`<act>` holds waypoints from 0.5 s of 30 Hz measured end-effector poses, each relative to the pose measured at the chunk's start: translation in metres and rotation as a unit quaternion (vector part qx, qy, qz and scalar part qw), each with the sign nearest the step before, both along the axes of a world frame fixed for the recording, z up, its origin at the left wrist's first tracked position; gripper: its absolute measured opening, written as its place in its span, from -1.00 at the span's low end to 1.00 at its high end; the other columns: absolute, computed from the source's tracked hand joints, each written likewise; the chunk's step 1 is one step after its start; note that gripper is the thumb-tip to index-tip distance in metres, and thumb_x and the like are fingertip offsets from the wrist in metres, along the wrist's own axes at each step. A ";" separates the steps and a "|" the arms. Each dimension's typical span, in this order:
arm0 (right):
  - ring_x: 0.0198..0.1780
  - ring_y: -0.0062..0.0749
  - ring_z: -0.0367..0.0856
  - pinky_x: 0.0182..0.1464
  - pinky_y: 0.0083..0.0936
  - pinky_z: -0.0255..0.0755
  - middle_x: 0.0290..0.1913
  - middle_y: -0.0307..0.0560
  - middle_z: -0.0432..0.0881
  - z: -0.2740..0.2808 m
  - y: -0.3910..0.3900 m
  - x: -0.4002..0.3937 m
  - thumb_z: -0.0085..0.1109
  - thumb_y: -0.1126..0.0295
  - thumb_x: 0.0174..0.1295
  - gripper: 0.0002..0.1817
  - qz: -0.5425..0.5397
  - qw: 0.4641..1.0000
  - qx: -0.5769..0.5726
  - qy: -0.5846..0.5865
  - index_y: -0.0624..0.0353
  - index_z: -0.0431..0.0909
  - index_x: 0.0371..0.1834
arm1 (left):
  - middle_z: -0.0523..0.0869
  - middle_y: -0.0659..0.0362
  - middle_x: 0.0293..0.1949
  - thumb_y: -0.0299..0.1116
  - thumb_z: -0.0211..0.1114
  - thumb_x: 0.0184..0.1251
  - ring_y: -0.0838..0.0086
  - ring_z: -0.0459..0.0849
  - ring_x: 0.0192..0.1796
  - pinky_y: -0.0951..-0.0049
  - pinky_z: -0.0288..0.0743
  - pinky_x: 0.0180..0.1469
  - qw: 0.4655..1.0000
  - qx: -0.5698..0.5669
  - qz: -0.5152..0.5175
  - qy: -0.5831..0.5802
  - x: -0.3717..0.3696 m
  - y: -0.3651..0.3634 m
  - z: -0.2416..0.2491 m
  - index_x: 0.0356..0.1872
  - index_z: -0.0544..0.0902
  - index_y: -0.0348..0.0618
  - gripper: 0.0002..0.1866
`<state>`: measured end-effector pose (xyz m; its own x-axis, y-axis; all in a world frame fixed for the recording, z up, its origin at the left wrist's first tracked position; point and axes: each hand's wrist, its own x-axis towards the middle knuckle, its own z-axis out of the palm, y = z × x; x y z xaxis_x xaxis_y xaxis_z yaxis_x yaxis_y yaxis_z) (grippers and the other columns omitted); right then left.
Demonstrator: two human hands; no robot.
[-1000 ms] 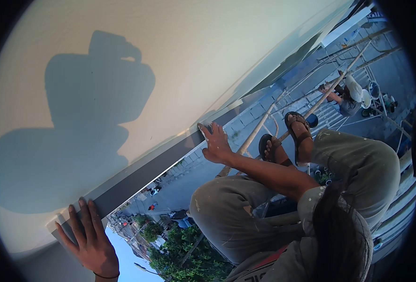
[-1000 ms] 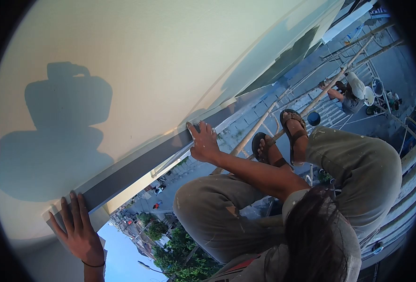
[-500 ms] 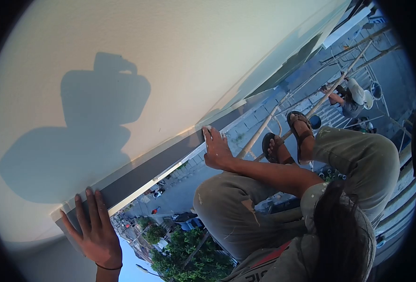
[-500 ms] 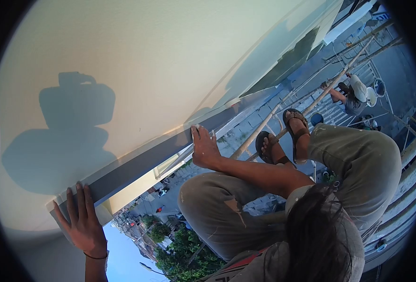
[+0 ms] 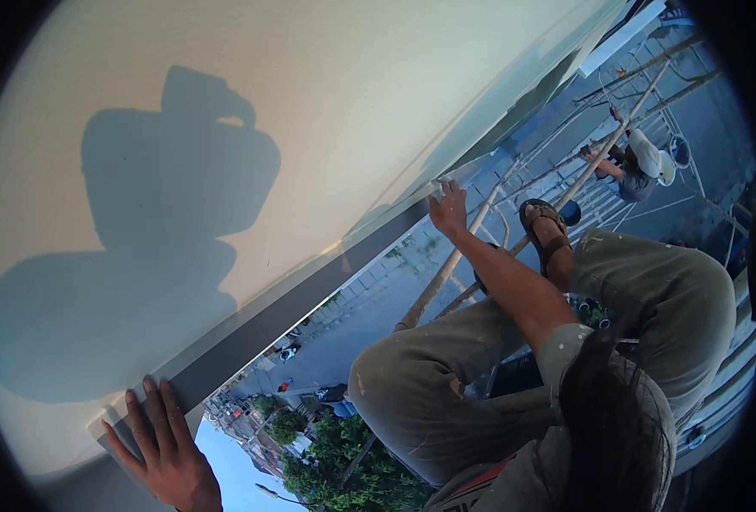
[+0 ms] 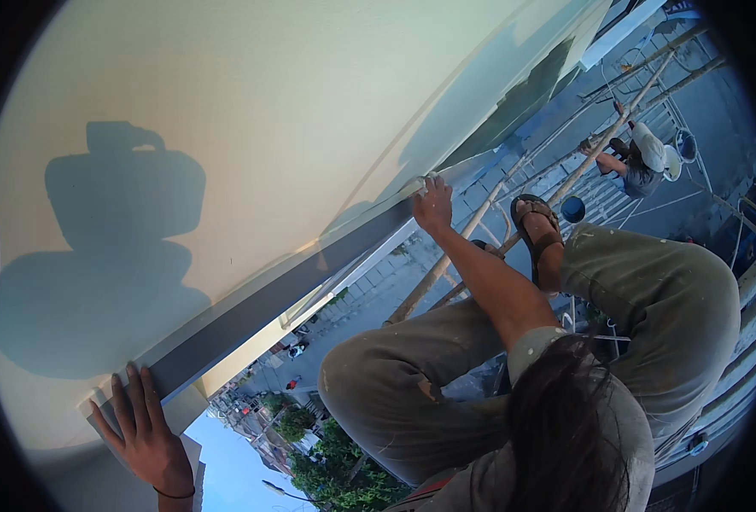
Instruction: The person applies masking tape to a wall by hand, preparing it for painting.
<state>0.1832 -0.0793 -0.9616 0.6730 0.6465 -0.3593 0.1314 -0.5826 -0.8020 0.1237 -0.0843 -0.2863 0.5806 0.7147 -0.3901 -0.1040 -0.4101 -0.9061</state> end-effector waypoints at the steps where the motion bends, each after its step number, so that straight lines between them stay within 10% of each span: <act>1: 0.36 0.17 0.44 0.33 0.03 0.48 0.35 0.19 0.51 -0.014 0.002 0.001 0.29 0.27 0.38 -0.47 0.032 0.999 0.027 -0.034 0.22 0.54 0.38 | 0.66 0.20 0.46 -0.51 0.10 0.47 0.17 0.54 0.53 -0.28 0.09 0.68 1.000 0.001 -0.003 0.005 0.000 0.001 -0.001 0.46 0.60 -0.09 -0.46; 15: 0.48 0.13 0.39 0.46 0.58 0.11 0.18 0.03 0.77 0.009 0.020 0.027 0.37 -0.15 0.27 -0.43 0.253 0.961 -0.078 0.077 -0.01 0.79 0.18 | 0.60 0.31 0.53 -0.48 0.12 0.57 0.24 0.55 0.53 -0.42 0.08 0.62 0.998 -0.006 0.021 0.054 -0.005 0.003 0.006 0.54 0.57 0.10 -0.44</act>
<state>0.2103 -0.0590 -0.9529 0.2181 0.8069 -0.5490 0.3171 -0.5906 -0.7421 0.1190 -0.0813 -0.2800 0.5051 0.7323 -0.4567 -0.1835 -0.4259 -0.8859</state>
